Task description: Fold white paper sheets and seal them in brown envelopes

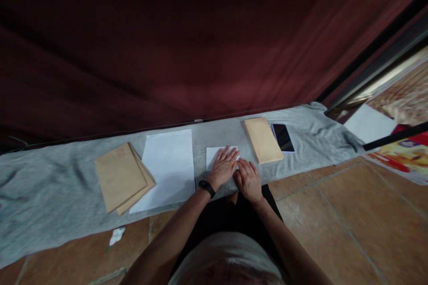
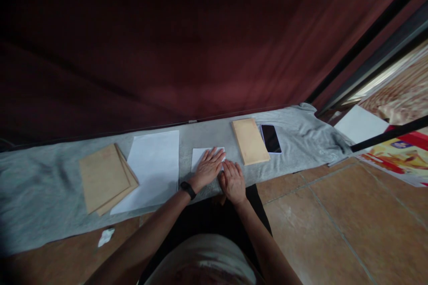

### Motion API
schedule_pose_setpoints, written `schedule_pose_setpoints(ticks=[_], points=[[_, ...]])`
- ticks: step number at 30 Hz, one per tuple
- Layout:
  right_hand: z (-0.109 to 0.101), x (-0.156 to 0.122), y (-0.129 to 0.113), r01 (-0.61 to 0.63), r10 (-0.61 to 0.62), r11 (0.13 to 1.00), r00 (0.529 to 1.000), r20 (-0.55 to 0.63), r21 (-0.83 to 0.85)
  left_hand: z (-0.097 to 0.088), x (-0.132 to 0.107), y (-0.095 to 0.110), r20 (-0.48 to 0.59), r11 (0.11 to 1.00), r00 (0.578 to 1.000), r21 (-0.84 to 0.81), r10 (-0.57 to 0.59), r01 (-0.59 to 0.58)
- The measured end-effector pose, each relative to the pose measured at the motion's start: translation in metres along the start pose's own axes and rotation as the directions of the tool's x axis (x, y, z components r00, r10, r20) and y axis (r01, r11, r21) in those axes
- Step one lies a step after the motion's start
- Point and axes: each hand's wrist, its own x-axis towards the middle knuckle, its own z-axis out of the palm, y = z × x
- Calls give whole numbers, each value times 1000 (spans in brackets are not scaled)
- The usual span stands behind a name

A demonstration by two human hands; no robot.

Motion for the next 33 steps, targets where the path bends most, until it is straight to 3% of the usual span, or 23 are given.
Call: schedule_pose_setpoints(ticks=[3, 17, 28, 33], points=[[-1, 1, 0, 4, -4, 1000, 1000, 2, 13, 1, -5, -1, -8, 1000, 1000, 12, 11, -11], [1, -1, 2, 1, -1, 1000, 1000, -13, 7, -1, -23, -14, -35, 980, 980, 22, -196, 197], [-2, 3, 2, -27, 27, 999, 1000, 2, 19, -6, -46, -18, -95, 952, 947, -2, -306, 307], [-2, 13, -7, 17, -16, 1000, 998, 65, -14, -4, -57, -13, -142, 917, 907, -103, -396, 384]])
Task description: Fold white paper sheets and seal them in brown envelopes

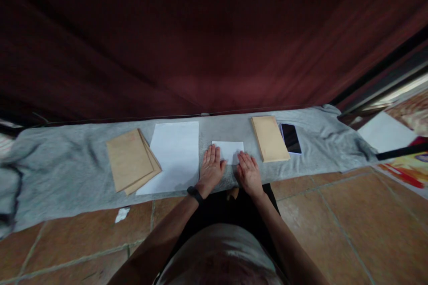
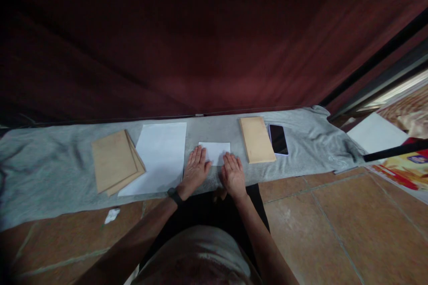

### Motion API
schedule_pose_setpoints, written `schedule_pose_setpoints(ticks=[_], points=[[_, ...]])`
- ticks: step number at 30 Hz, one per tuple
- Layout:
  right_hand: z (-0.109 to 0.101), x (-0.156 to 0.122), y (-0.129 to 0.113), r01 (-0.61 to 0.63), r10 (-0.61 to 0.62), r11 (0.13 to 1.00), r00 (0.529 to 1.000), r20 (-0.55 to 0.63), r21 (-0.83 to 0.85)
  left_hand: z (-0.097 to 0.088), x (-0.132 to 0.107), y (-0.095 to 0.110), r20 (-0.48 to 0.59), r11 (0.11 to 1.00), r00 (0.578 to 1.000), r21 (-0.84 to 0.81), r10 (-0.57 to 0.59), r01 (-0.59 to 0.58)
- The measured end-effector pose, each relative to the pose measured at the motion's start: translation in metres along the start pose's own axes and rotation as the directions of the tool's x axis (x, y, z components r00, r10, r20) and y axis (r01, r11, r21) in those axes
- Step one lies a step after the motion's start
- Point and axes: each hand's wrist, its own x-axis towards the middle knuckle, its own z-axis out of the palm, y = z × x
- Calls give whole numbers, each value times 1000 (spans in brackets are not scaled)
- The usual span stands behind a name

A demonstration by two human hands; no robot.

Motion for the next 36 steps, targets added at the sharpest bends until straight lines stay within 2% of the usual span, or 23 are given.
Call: schedule_pose_setpoints(ticks=[4, 6, 9, 14, 19, 21, 25, 27, 32, 34, 36], points=[[2, 5, -9, -14, 15, 1000, 999, 30, -27, 1, -7, -2, -1, 970, 995, -221, -100, 98], [3, 5, -11, -25, 26, 999, 999, 28, -28, 2, -7, -4, 21, 892, 982, -416, -187, 179], [5, 4, -10, -19, 20, 1000, 1000, 18, -21, 1, -3, -6, 58, 733, 950, -622, -307, 275], [6, 2, -7, 1, -1, 1000, 1000, -5, -9, -10, 4, -9, 160, 301, 820, -878, -550, 373], [6, 1, -7, 4, -4, 1000, 1000, -9, -4, -22, 6, -5, 273, 92, 739, -907, -616, 411], [4, 2, -8, -1, 1, 1000, 1000, -3, 7, -25, 7, 0, 299, 52, 746, -912, -595, 408], [-4, 10, -11, -11, 10, 999, 1000, 13, 43, -33, 6, 11, 268, 32, 819, -944, -507, 329], [-10, 16, -12, -11, 10, 997, 1000, 10, 78, -38, 6, 14, 260, 18, 836, -952, -483, 306], [-30, 32, -14, -42, 50, 966, 998, -24, 254, -49, 6, 10, 292, -97, 827, -955, -481, 281], [-37, 37, -14, -100, 116, 927, 993, -20, 362, -52, 6, 7, 282, -106, 805, -958, -521, 267], [-42, 39, -15, -168, 187, 861, 982, 9, 480, -54, 7, 4, 264, -80, 793, -961, -549, 265]])
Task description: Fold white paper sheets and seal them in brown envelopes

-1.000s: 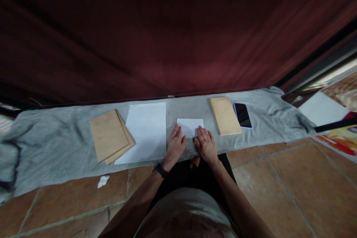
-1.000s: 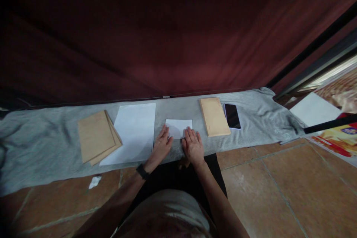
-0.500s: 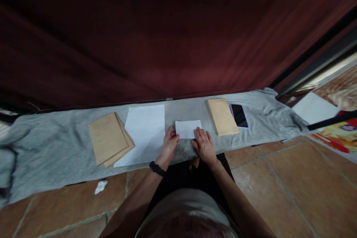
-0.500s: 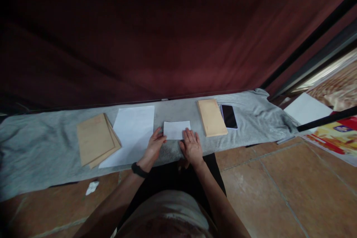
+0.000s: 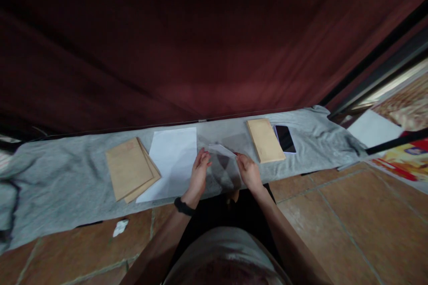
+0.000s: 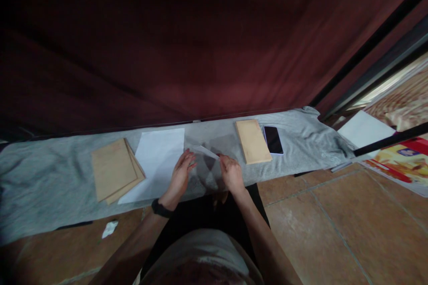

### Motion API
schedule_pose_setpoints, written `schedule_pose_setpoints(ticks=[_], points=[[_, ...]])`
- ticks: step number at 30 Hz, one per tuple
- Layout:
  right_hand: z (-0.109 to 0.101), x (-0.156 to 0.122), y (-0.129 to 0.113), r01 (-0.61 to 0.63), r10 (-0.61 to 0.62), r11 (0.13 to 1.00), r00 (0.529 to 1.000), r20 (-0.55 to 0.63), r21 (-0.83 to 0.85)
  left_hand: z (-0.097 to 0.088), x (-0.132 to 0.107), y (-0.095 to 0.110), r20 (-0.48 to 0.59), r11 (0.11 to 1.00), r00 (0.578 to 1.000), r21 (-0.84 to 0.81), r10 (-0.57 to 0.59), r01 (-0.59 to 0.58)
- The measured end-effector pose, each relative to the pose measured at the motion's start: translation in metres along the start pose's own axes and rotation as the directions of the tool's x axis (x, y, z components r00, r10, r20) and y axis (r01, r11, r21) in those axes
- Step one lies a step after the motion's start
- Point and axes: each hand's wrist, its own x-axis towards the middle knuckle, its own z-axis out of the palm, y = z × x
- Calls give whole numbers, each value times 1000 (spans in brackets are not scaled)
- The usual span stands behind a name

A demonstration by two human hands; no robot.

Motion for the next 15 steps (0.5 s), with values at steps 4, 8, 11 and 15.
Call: schedule_pose_setpoints(ticks=[4, 8, 11, 15], points=[[-7, 2, -4, -92, 72, 973, 992, 100, 212, -2, 1, 6, 20, 993, 995, 62, 102, -103], [-11, 5, -2, -139, 88, 943, 981, 175, 303, -5, 0, 17, 163, 976, 982, 174, 99, -128], [-11, 13, 4, -125, 79, 936, 986, 149, 329, -8, 2, 19, 203, 943, 977, 310, 61, -123], [-6, 24, 17, -89, 87, 958, 996, 20, 273, -11, 7, 8, 103, 935, 992, 338, 75, -105]])
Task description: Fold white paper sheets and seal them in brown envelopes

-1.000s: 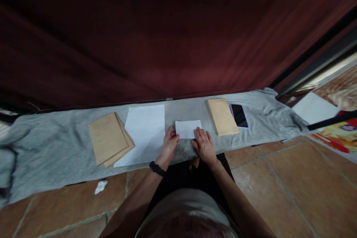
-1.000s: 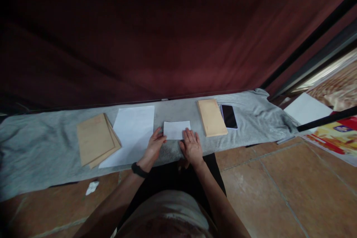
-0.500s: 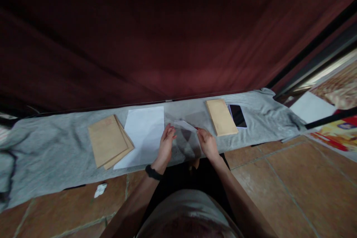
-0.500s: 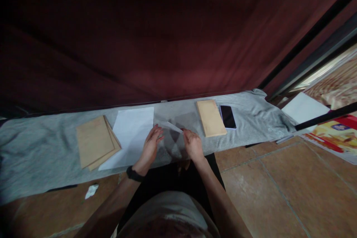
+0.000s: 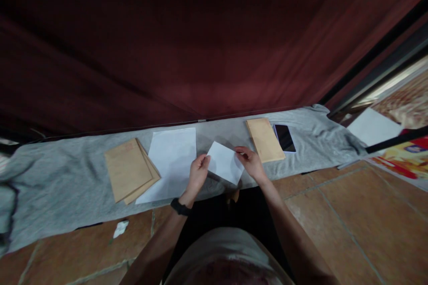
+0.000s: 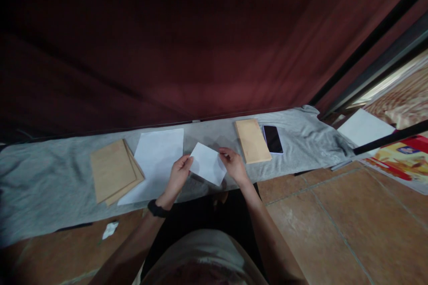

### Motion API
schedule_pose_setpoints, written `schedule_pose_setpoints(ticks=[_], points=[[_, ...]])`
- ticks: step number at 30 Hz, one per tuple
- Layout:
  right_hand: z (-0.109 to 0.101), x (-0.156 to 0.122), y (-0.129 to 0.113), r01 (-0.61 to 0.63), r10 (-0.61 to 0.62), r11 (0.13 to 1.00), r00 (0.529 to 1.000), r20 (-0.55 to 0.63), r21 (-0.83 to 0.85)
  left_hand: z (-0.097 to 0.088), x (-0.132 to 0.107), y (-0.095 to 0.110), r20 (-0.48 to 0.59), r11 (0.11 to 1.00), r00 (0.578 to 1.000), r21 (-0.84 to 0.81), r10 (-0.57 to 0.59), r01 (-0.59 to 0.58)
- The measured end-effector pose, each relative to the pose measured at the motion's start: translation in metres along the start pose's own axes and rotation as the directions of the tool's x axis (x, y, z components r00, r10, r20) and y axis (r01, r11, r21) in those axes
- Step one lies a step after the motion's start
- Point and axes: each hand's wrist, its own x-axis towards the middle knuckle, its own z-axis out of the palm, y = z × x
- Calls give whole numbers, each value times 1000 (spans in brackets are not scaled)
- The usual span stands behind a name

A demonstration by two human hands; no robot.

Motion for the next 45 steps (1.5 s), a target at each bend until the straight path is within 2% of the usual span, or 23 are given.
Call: schedule_pose_setpoints(ticks=[4, 6, 8, 12, 16, 21, 28, 30, 32, 35, 38, 41, 43, 45], points=[[2, 1, 10, 52, -85, 975, 986, -145, -217, 10, 3, -18, -66, 997, 997, -60, -49, 45], [5, -3, 12, 75, -142, 936, 975, -172, -345, 18, 3, -25, -69, 993, 995, -89, -79, 73], [12, -9, 13, 106, -174, 906, 976, -132, -410, 25, 4, -30, -59, 988, 992, -113, -108, 101], [35, -24, 13, 212, -220, 865, 975, 36, -454, 36, 3, -36, -45, 979, 988, -152, -145, 137], [51, -36, 15, 257, -210, 801, 966, 148, -541, 35, 4, -38, -19, 979, 984, -108, -176, 173], [52, -44, 17, 284, -194, 741, 958, 211, -609, 23, 6, -38, -2, 973, 974, 43, -228, 228], [47, -51, 16, 298, -202, 706, 954, 221, -642, 15, 6, -30, -67, 962, 979, 185, -191, 200], [45, -53, 17, 303, -206, 704, 953, 224, -642, 13, 5, -27, -99, 959, 984, 228, -148, 167], [44, -54, 17, 304, -203, 703, 952, 228, -643, 11, 2, -26, -131, 936, 990, 338, -56, 98], [43, -55, 18, 300, -198, 705, 953, 228, -643, 9, -3, -27, -137, 824, 985, 566, 100, -5], [44, -56, 18, 291, -196, 711, 956, 217, -640, 10, -8, -28, -94, 751, 975, 654, 200, -91], [46, -56, 19, 284, -191, 712, 959, 211, -643, 19, -9, -25, 72, 718, 948, 636, 310, -283], [46, -56, 19, 284, -188, 709, 958, 214, -646, 29, -9, -25, 231, 677, 903, 599, 363, -426], [46, -56, 20, 291, -193, 705, 956, 220, -646, 41, -7, -27, 340, 632, 862, 586, 376, -507]])
